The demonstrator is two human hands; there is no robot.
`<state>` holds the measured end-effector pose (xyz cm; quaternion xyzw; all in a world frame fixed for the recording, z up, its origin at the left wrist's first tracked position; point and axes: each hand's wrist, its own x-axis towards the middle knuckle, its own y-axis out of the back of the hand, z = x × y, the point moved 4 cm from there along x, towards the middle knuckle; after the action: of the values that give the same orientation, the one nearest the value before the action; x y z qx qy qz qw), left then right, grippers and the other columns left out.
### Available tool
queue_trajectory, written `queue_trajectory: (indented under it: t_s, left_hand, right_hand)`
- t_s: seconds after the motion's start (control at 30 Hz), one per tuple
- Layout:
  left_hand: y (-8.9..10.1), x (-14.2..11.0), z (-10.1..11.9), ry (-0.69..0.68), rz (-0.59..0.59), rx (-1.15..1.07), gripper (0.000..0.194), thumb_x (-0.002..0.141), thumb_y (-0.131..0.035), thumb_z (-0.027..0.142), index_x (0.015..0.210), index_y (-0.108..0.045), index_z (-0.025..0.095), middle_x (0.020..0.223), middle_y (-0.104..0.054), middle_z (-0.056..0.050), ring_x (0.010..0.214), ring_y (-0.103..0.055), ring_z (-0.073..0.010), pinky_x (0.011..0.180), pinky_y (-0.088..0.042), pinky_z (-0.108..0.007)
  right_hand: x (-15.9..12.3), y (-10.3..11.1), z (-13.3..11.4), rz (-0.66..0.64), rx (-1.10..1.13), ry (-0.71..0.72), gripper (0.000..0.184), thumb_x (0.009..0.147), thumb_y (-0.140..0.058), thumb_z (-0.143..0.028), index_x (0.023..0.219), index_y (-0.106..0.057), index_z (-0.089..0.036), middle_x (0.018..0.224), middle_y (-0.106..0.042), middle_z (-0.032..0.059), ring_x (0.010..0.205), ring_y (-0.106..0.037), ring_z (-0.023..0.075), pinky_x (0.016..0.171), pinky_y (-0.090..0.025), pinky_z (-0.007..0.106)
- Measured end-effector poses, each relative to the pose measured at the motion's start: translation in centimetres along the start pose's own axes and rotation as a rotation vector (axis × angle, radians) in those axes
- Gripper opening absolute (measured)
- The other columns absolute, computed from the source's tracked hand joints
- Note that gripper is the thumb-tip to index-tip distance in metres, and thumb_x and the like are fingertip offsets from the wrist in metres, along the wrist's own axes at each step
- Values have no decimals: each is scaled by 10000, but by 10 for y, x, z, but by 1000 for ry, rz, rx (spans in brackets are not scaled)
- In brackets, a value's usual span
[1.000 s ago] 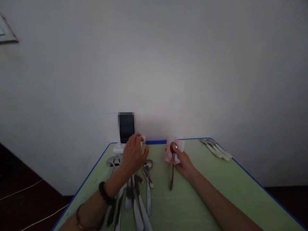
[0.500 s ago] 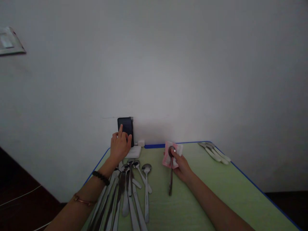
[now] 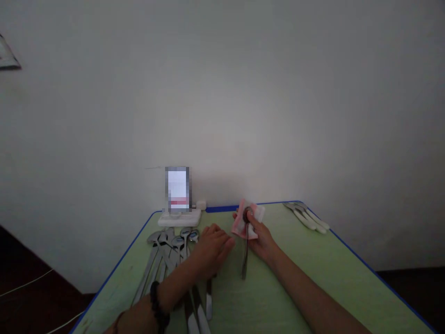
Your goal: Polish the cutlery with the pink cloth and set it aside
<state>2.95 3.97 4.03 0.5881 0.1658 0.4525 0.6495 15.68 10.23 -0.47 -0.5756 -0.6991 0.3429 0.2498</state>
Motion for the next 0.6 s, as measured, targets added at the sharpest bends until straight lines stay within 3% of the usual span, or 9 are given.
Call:
queue_trajectory:
  t_s: [0.3, 0.43, 0.6]
  left_hand:
    - [-13, -8, 13, -20, -84, -247, 377, 944, -260, 291, 770, -578, 186, 824, -610, -24, 862, -483, -179, 816, -357, -326]
    - [-26, -11, 17, -49, -157, -255, 244, 901, -374, 313, 809, -558, 182, 870, -596, -36, 874, -479, -188, 812, -371, -319]
    - [-30, -16, 14, 76, -123, -274, 148, 835, -441, 274, 832, -555, 180, 827, -592, -53, 798, -517, -194, 734, -406, -306]
  right_hand:
    - [-3, -8, 6, -82, -81, -11, 357, 736, -631, -375, 1031, -599, -178, 1015, -674, 63, 893, -633, 175, 829, -479, 321]
    - [-2, -6, 10, -55, -113, 3, 378, 703, -657, -385, 1012, -597, -174, 915, -691, 56, 889, -623, 181, 817, -474, 323]
    - [1, 3, 15, 35, -149, 44, 359, 666, -694, -346, 971, -594, -185, 808, -686, 23, 812, -620, 173, 733, -483, 299]
